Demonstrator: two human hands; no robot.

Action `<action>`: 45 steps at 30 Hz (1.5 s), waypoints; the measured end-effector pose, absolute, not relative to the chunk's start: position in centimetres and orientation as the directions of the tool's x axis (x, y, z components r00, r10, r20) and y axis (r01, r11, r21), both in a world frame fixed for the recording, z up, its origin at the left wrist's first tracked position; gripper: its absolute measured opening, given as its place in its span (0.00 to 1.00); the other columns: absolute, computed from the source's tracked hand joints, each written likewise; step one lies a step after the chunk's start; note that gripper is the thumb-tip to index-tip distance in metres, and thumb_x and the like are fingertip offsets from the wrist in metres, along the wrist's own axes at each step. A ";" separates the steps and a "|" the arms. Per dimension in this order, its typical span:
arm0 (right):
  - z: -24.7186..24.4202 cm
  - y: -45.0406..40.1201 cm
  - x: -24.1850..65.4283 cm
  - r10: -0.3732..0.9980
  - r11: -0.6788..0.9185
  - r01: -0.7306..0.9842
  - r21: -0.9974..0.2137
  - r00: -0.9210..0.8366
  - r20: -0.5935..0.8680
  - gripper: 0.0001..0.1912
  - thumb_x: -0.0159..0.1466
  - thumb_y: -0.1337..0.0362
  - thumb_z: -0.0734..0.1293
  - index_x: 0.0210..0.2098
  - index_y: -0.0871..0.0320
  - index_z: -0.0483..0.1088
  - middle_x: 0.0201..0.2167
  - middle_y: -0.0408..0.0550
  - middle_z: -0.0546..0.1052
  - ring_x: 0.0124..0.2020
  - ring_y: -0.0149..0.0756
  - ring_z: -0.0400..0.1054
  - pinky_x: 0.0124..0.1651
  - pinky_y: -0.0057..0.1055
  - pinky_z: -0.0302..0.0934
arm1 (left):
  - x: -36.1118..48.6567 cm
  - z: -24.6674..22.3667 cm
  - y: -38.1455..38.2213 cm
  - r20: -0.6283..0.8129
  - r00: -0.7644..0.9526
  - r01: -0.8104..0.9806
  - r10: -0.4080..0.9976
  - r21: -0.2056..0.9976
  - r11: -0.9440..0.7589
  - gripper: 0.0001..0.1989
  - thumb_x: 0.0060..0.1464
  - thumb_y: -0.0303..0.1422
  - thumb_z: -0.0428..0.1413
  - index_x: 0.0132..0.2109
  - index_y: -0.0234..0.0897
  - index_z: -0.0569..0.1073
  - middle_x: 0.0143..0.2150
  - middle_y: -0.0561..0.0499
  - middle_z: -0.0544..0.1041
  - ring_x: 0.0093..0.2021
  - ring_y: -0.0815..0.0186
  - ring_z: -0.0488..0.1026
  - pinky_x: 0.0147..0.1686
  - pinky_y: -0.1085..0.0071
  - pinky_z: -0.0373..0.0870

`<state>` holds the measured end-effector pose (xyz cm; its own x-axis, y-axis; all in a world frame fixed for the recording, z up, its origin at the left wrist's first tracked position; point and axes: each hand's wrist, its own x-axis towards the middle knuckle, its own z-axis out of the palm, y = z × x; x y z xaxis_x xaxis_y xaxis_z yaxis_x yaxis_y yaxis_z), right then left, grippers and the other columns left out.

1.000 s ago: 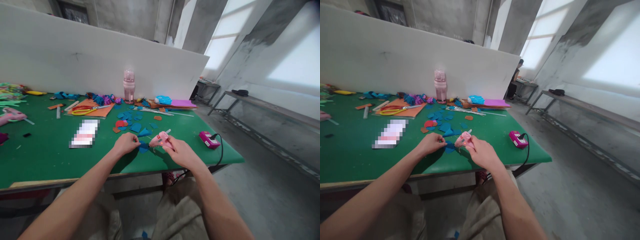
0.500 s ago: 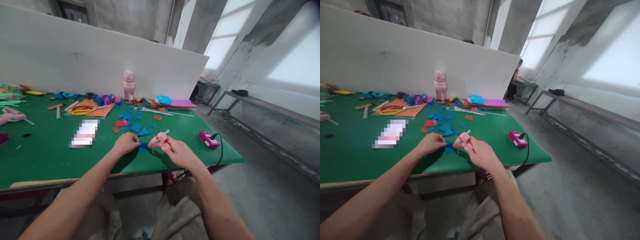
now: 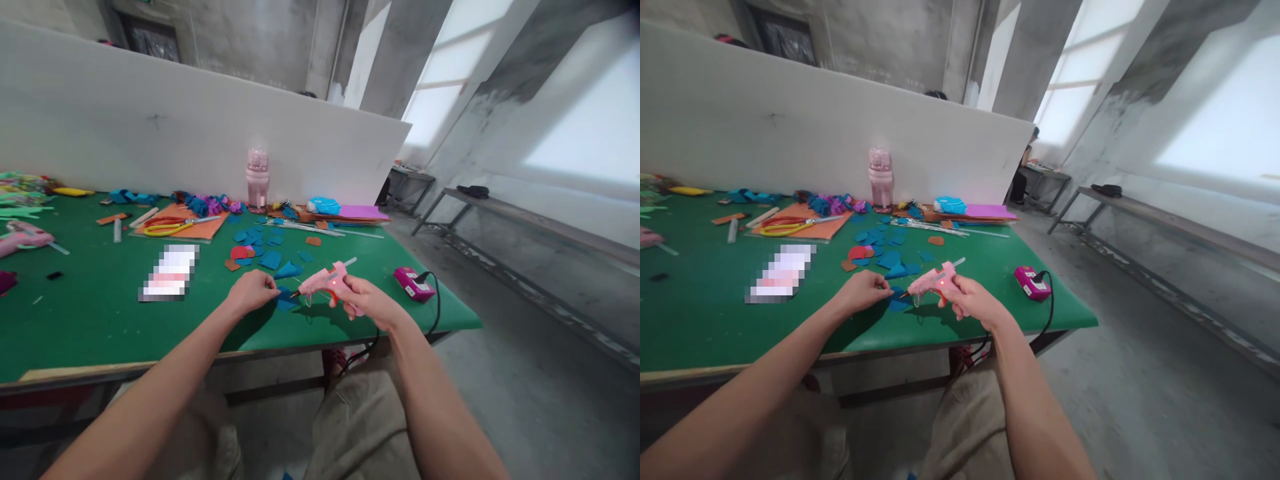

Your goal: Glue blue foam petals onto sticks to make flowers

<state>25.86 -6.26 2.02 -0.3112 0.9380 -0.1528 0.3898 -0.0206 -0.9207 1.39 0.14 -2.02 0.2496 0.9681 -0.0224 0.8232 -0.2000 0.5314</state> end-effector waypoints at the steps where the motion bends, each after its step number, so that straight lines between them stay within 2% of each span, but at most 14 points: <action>1: 1.8 -6.1 25.9 0.936 -0.042 0.364 -0.931 -0.312 -0.164 0.18 0.60 0.54 0.60 0.43 0.61 0.63 0.32 0.48 0.73 0.17 0.22 0.56 0.19 0.21 0.54 | 1.3 -2.0 0.2 -0.029 0.251 0.812 0.967 0.550 -0.194 0.12 0.41 0.41 0.54 0.24 0.38 0.75 0.19 0.53 0.71 0.23 0.67 0.66 0.21 0.73 0.54; 5: 0.9 -5.4 25.9 0.936 -0.065 0.287 -0.956 -0.314 -0.158 0.19 0.58 0.56 0.63 0.45 0.59 0.61 0.32 0.47 0.73 0.17 0.21 0.56 0.17 0.20 0.52 | 1.0 -1.7 0.2 -0.049 0.250 0.740 0.967 0.653 -0.158 0.13 0.40 0.42 0.54 0.24 0.35 0.74 0.18 0.54 0.69 0.21 0.69 0.63 0.21 0.74 0.55; 8: 0.2 -5.0 25.9 0.955 -0.098 0.233 -0.968 -0.252 -0.157 0.23 0.55 0.60 0.66 0.48 0.58 0.58 0.31 0.46 0.73 0.16 0.21 0.56 0.17 0.19 0.53 | 0.7 -1.4 0.1 -0.056 0.260 0.667 0.964 0.732 -0.138 0.15 0.38 0.44 0.55 0.24 0.34 0.74 0.18 0.54 0.68 0.21 0.70 0.62 0.21 0.74 0.54; 12: -0.5 -4.1 26.5 0.974 -0.153 0.192 -0.970 -0.136 -0.180 0.16 0.53 0.61 0.67 0.39 0.60 0.65 0.29 0.44 0.71 0.18 0.22 0.58 0.21 0.22 0.60 | 0.5 -1.1 0.0 -0.069 0.264 0.614 0.962 0.781 -0.113 0.16 0.37 0.44 0.55 0.23 0.33 0.73 0.17 0.55 0.66 0.21 0.70 0.60 0.21 0.74 0.53; 15: -1.2 -3.3 27.7 0.985 -0.127 0.300 -0.945 -0.074 -0.156 0.13 0.52 0.59 0.67 0.31 0.63 0.68 0.21 0.42 0.67 0.19 0.23 0.58 0.21 0.22 0.58 | 0.4 -1.1 0.0 -0.073 0.265 0.612 0.962 0.783 -0.109 0.16 0.36 0.45 0.56 0.22 0.33 0.73 0.17 0.55 0.66 0.21 0.70 0.60 0.21 0.74 0.53; 19: -2.0 -2.6 29.8 0.997 -0.077 0.590 -0.804 0.051 -0.058 0.17 0.56 0.53 0.62 0.27 0.63 0.69 0.15 0.38 0.61 0.15 0.23 0.53 0.19 0.22 0.51 | 0.3 -1.3 0.2 -0.061 0.275 0.605 0.960 0.787 -0.124 0.17 0.36 0.45 0.56 0.23 0.33 0.73 0.16 0.55 0.65 0.21 0.71 0.59 0.21 0.74 0.53; 25: -2.3 -2.3 31.7 0.985 -0.126 0.746 -0.654 0.175 0.010 0.21 0.56 0.49 0.60 0.20 0.60 0.67 0.10 0.40 0.61 0.15 0.28 0.58 0.21 0.25 0.48 | 0.2 -1.2 0.2 -0.078 0.301 0.595 0.951 0.794 -0.123 0.18 0.37 0.47 0.56 0.24 0.34 0.73 0.16 0.57 0.63 0.20 0.72 0.57 0.20 0.74 0.51; 29: -1.6 -2.6 31.6 0.971 -0.162 0.794 -0.586 0.233 0.047 0.21 0.57 0.48 0.59 0.24 0.60 0.70 0.14 0.44 0.67 0.20 0.33 0.63 0.25 0.26 0.51 | 0.1 -0.9 0.1 -0.053 0.322 0.579 0.945 0.801 -0.152 0.19 0.37 0.47 0.56 0.24 0.33 0.74 0.17 0.56 0.64 0.20 0.71 0.58 0.21 0.74 0.51; 32: -0.7 -3.0 29.8 0.908 -0.160 0.829 -0.535 0.336 0.249 0.18 0.57 0.52 0.61 0.34 0.61 0.70 0.28 0.51 0.73 0.31 0.37 0.67 0.32 0.28 0.56 | 0.0 -0.4 -0.2 -0.026 0.352 0.561 0.936 0.806 -0.189 0.19 0.38 0.47 0.56 0.25 0.32 0.74 0.17 0.56 0.65 0.21 0.71 0.58 0.22 0.74 0.52; 34: -0.3 -3.2 27.4 0.884 0.002 0.822 -0.570 0.266 0.385 0.17 0.57 0.53 0.62 0.37 0.61 0.69 0.35 0.52 0.73 0.36 0.36 0.66 0.38 0.30 0.58 | 0.0 0.1 -0.5 -0.009 0.378 0.542 0.926 0.813 -0.213 0.18 0.39 0.46 0.56 0.25 0.32 0.74 0.17 0.56 0.64 0.20 0.72 0.57 0.21 0.74 0.51; 37: -0.2 -3.4 23.1 0.955 0.288 0.518 -0.806 -0.096 0.280 0.17 0.59 0.52 0.60 0.39 0.57 0.70 0.36 0.48 0.75 0.37 0.33 0.67 0.40 0.28 0.60 | -0.1 0.6 -0.9 0.008 0.427 0.499 0.904 0.832 -0.243 0.17 0.40 0.45 0.56 0.25 0.32 0.73 0.16 0.57 0.62 0.19 0.73 0.55 0.20 0.75 0.49; 40: -0.2 -3.5 19.7 0.944 0.283 0.277 -0.918 -0.250 0.215 0.17 0.57 0.54 0.62 0.41 0.57 0.70 0.38 0.46 0.74 0.37 0.32 0.67 0.40 0.27 0.59 | -0.3 0.8 -1.2 0.013 0.457 0.460 0.889 0.853 -0.248 0.17 0.41 0.44 0.57 0.26 0.32 0.74 0.15 0.57 0.61 0.18 0.74 0.53 0.19 0.75 0.47; 42: 0.0 -3.5 18.6 0.936 0.234 0.250 -0.940 -0.320 0.148 0.16 0.57 0.54 0.62 0.38 0.58 0.71 0.34 0.44 0.74 0.34 0.31 0.65 0.37 0.26 0.57 | -0.5 0.8 -1.2 0.025 0.472 0.426 0.881 0.869 -0.252 0.16 0.41 0.44 0.57 0.28 0.32 0.74 0.16 0.57 0.63 0.18 0.74 0.54 0.19 0.75 0.48; 45: 0.7 -3.7 18.1 0.940 0.145 0.310 -0.940 -0.339 0.033 0.12 0.55 0.56 0.63 0.30 0.59 0.71 0.23 0.40 0.69 0.27 0.28 0.59 0.30 0.24 0.52 | -0.7 0.8 -1.1 0.033 0.480 0.391 0.877 0.886 -0.247 0.15 0.41 0.42 0.58 0.29 0.32 0.75 0.17 0.55 0.65 0.19 0.73 0.56 0.20 0.74 0.49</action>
<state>18.08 -3.73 0.69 -0.3390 0.9402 0.0329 0.3104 0.1448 -0.9395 -0.73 -1.11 0.81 0.4799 0.8767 0.0327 0.3912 -0.2472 0.8865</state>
